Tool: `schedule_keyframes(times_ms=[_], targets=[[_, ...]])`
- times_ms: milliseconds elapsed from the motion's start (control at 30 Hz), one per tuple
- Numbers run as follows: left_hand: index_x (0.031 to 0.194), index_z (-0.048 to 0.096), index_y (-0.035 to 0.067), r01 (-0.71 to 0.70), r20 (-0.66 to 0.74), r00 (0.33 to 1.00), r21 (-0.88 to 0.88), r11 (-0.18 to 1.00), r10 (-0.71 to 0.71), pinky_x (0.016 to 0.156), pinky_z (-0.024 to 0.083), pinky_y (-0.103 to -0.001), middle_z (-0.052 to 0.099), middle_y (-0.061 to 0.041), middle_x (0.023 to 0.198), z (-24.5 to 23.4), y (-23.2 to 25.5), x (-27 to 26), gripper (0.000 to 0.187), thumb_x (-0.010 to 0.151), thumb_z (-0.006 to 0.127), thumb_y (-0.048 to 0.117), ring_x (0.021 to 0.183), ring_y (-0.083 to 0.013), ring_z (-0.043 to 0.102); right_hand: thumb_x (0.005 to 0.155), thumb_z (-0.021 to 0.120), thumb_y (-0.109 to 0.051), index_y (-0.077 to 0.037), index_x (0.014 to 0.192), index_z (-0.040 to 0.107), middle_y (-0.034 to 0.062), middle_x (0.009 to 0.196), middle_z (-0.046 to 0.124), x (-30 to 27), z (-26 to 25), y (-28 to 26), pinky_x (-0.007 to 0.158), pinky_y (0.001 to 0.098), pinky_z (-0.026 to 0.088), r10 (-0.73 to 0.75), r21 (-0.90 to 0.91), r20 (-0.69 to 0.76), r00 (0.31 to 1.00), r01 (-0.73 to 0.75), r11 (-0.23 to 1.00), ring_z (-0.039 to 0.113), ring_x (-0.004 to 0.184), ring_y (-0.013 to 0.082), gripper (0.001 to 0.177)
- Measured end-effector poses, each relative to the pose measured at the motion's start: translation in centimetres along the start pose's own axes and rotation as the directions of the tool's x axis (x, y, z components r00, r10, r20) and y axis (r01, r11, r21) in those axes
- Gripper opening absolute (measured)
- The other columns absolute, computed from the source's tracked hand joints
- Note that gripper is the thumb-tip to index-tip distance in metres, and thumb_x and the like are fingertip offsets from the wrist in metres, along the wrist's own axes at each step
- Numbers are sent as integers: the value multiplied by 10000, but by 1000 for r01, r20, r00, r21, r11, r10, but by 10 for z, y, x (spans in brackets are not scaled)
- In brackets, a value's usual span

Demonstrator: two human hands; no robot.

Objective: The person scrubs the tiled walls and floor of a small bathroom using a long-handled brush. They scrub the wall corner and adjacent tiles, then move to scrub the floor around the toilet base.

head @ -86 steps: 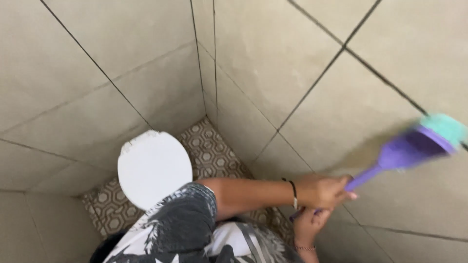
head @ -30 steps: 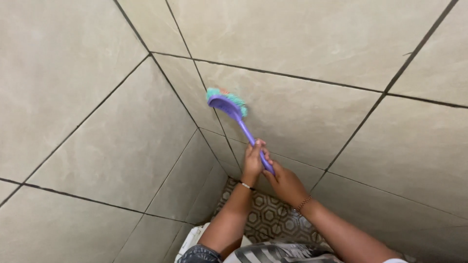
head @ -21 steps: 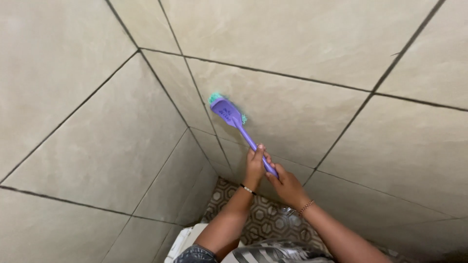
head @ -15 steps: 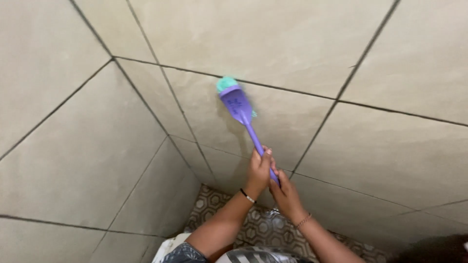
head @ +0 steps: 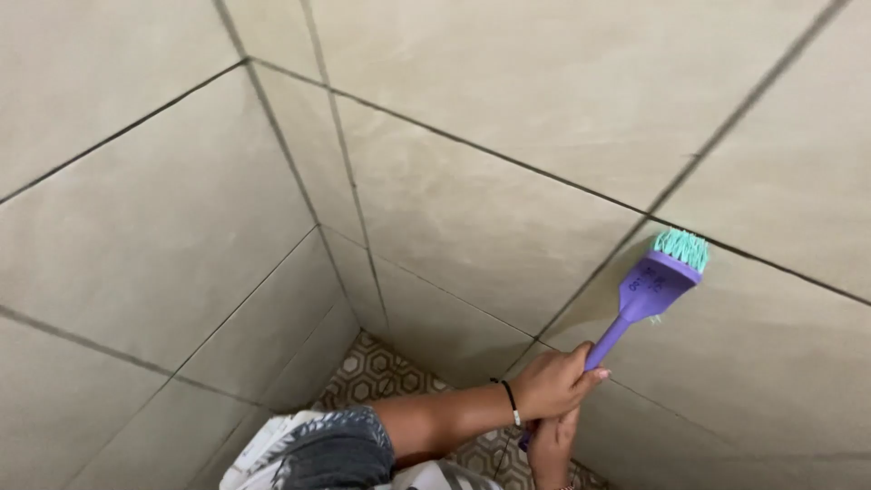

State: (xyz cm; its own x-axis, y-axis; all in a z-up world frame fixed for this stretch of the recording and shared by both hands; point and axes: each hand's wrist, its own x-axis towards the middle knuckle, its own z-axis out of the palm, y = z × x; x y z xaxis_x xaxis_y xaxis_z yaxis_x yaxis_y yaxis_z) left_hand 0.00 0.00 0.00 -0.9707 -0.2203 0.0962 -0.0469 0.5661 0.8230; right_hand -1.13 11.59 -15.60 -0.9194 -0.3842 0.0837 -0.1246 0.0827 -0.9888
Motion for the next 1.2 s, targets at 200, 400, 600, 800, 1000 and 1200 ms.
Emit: schedule_keyframes(times_ms=[200,400,600,800,1000,1200], targets=[[1150,495,119,-51,-229,973,-287,957,-17,585,464,-425,604,-68,818,-25,-35,-7,333,1084,372,421,658,-249,597,1062,424,-282,-25,1436,480,214,1305,614,41,11,11,894,443,442,-289,-187,231,929,334,924,599,1105,351,458],[1136,473,133,-104,-358,893,-755,648,-273,517,496,-275,506,10,667,-82,-84,-1,269,1095,421,394,540,-117,521,992,494,-267,-93,1456,478,200,1235,691,72,74,-94,746,516,499,-180,-418,521,834,433,799,675,980,461,496],[1096,515,101,-67,-439,730,-809,584,-524,514,501,-284,529,-48,670,-120,-130,-20,332,1095,389,408,503,-163,579,1017,483,-447,-146,1278,515,199,1084,740,70,134,-136,632,597,497,63,-609,656,752,479,632,683,884,514,400],[921,507,105,62,-301,744,-858,510,-597,489,537,-336,610,-88,674,-55,-234,-40,496,1050,406,573,570,-225,669,1026,479,-392,-129,1165,520,212,1029,731,60,136,-72,698,566,480,305,-655,675,672,355,667,682,915,478,300],[949,538,144,295,67,629,-942,159,-774,517,498,-327,628,-67,674,32,-263,-43,374,1089,441,478,597,-205,655,1011,523,-395,-116,1226,628,150,1152,744,45,91,-18,806,477,520,473,-705,620,626,179,686,698,1033,375,368],[799,511,60,139,-151,722,-925,354,-675,429,509,-346,572,-101,587,69,-188,-24,431,1089,468,376,496,-236,638,973,418,-574,-248,1436,537,60,1374,684,40,15,-35,898,429,531,523,-717,546,655,41,696,669,1211,329,578]])
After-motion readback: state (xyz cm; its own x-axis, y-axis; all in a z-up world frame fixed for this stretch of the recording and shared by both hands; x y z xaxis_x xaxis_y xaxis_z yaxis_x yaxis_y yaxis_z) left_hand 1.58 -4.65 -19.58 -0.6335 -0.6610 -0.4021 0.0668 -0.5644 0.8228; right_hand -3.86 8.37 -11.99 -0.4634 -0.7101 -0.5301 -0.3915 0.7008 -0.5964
